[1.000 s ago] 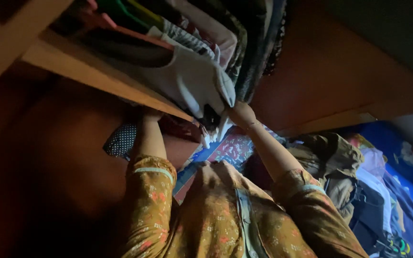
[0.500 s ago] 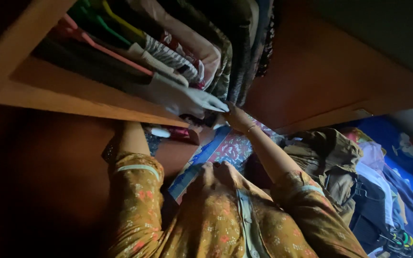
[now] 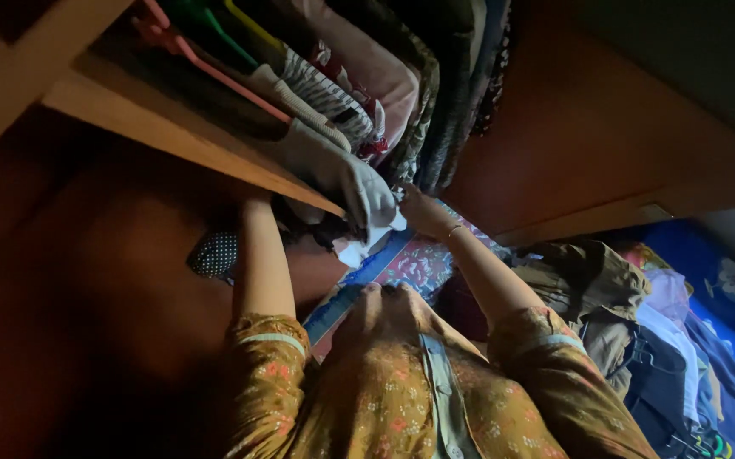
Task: The person picks up various clothing items from a bed, including shirts and pants, places them onto hangers, and hangs them onto a rod inside a wooden wardrobe.
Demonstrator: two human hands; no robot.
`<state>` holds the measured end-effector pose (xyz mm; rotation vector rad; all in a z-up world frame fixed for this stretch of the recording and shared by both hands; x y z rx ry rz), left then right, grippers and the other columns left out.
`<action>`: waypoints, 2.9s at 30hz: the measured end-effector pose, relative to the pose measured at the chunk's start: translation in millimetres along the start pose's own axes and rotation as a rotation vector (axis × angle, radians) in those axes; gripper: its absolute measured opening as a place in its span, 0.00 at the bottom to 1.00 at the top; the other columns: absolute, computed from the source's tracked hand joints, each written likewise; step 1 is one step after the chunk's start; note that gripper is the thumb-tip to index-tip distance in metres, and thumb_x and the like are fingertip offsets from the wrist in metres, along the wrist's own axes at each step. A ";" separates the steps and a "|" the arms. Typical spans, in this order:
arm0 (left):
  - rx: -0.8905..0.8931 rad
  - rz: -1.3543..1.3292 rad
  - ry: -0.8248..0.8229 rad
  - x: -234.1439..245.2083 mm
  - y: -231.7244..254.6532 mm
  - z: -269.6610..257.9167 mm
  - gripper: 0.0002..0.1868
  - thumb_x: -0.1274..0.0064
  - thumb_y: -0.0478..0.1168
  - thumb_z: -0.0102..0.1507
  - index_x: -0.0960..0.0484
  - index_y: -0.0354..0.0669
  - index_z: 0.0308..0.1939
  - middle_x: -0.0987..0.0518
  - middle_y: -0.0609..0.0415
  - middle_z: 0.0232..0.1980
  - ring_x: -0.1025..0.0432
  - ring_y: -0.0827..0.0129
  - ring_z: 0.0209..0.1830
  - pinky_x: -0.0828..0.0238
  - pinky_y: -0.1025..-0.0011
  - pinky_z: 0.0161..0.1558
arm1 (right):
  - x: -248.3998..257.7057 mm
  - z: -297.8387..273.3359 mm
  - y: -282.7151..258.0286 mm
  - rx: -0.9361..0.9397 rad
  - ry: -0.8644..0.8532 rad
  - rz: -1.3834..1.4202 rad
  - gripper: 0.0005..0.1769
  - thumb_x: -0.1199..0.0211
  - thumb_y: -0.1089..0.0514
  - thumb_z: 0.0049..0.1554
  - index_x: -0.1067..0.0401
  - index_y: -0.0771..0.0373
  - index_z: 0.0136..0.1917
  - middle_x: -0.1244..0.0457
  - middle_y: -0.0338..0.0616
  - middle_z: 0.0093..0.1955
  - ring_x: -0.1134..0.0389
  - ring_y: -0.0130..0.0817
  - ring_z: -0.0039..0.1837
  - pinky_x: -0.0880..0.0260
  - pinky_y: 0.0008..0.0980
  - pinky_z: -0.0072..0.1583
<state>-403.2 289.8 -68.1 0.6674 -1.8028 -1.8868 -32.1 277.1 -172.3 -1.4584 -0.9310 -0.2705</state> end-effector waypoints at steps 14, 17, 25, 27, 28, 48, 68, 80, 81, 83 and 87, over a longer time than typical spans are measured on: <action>-0.776 0.191 0.022 -19.3 204.1 -8.9 0.24 0.62 0.53 0.81 0.32 0.45 0.76 0.20 0.48 0.70 0.22 0.61 0.71 0.26 0.70 0.69 | 156.9 -70.2 -221.8 0.516 0.771 0.193 0.24 0.47 0.77 0.56 0.31 0.62 0.64 0.45 0.48 0.56 0.38 0.39 0.54 0.32 0.34 0.56; -0.799 0.183 -0.079 -34.9 199.5 12.6 0.23 0.63 0.52 0.81 0.31 0.45 0.74 0.18 0.49 0.68 0.21 0.61 0.68 0.25 0.69 0.68 | 162.0 -77.3 -259.0 0.630 0.737 0.073 0.24 0.45 0.76 0.56 0.33 0.64 0.65 0.44 0.50 0.59 0.39 0.46 0.60 0.34 0.40 0.63; -0.736 -0.047 -0.269 -34.0 175.9 40.4 0.21 0.57 0.48 0.81 0.33 0.46 0.76 0.26 0.50 0.75 0.30 0.59 0.76 0.35 0.63 0.75 | 142.3 -85.2 -280.5 0.738 0.662 -0.011 0.24 0.40 0.71 0.56 0.34 0.64 0.66 0.42 0.53 0.64 0.40 0.52 0.65 0.36 0.45 0.67; -0.773 -0.066 -0.238 -27.7 180.4 29.7 0.22 0.58 0.49 0.81 0.33 0.46 0.77 0.26 0.49 0.75 0.31 0.60 0.76 0.35 0.64 0.76 | 140.2 -84.8 -271.1 0.715 0.659 -0.026 0.22 0.39 0.71 0.58 0.34 0.64 0.66 0.42 0.53 0.63 0.39 0.52 0.65 0.36 0.46 0.66; -0.773 -0.092 -0.227 -24.4 183.6 25.3 0.23 0.59 0.49 0.81 0.34 0.45 0.77 0.28 0.48 0.76 0.32 0.59 0.76 0.36 0.63 0.76 | 139.3 -83.2 -264.5 0.686 0.627 0.011 0.22 0.40 0.71 0.59 0.34 0.64 0.66 0.42 0.53 0.63 0.39 0.51 0.64 0.35 0.44 0.64; -0.401 0.073 0.232 -49.2 59.1 -223.1 0.43 0.75 0.61 0.77 0.65 0.33 0.84 0.65 0.38 0.88 0.67 0.54 0.90 0.74 0.58 0.86 | 148.0 -168.7 -136.9 0.320 0.616 0.099 0.26 0.41 0.70 0.57 0.34 0.59 0.68 0.43 0.53 0.61 0.36 0.51 0.57 0.30 0.43 0.57; -0.214 0.023 -1.241 -294.5 -7.2 -576.7 0.21 0.55 0.32 0.71 0.26 0.38 0.69 0.35 0.46 0.78 0.33 0.61 0.75 0.30 0.68 0.66 | 131.4 -467.8 206.4 -0.409 0.911 0.029 0.15 0.40 0.62 0.59 0.28 0.60 0.60 0.38 0.54 0.56 0.35 0.53 0.61 0.33 0.44 0.63; -0.148 0.265 -1.509 -308.4 -51.9 -684.7 0.19 0.53 0.34 0.68 0.21 0.41 0.63 0.27 0.47 0.73 0.24 0.66 0.60 0.25 0.74 0.55 | -9.5 -656.9 407.5 -1.149 0.724 0.337 0.22 0.38 0.50 0.57 0.26 0.62 0.61 0.32 0.58 0.59 0.31 0.53 0.63 0.33 0.43 0.66; -0.143 0.284 -1.515 -307.4 -54.1 -686.8 0.19 0.53 0.34 0.68 0.20 0.41 0.63 0.27 0.47 0.72 0.24 0.67 0.59 0.25 0.74 0.55 | -11.8 -662.7 414.6 -1.158 0.756 0.389 0.22 0.39 0.50 0.57 0.25 0.62 0.61 0.30 0.57 0.59 0.30 0.51 0.63 0.32 0.42 0.65; -0.157 0.291 -1.523 -306.0 -57.3 -690.2 0.19 0.53 0.34 0.69 0.21 0.39 0.63 0.25 0.47 0.71 0.25 0.66 0.62 0.26 0.73 0.57 | -13.9 -663.7 423.3 -1.147 0.829 0.466 0.21 0.39 0.49 0.58 0.25 0.62 0.60 0.30 0.55 0.58 0.29 0.49 0.61 0.31 0.40 0.63; -0.144 0.312 -1.523 -307.0 -61.8 -695.0 0.18 0.54 0.34 0.69 0.21 0.38 0.63 0.23 0.47 0.67 0.25 0.66 0.63 0.27 0.72 0.58 | -6.0 -629.6 426.9 -0.981 0.938 0.554 0.20 0.40 0.50 0.59 0.25 0.62 0.60 0.29 0.52 0.58 0.28 0.43 0.61 0.31 0.37 0.62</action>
Point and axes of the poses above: each hand's wrist, its own z-axis towards the middle knuckle, its own x-axis out of the back of the hand, y = z × x, the point moved 7 cm from there along z, towards the middle knuckle
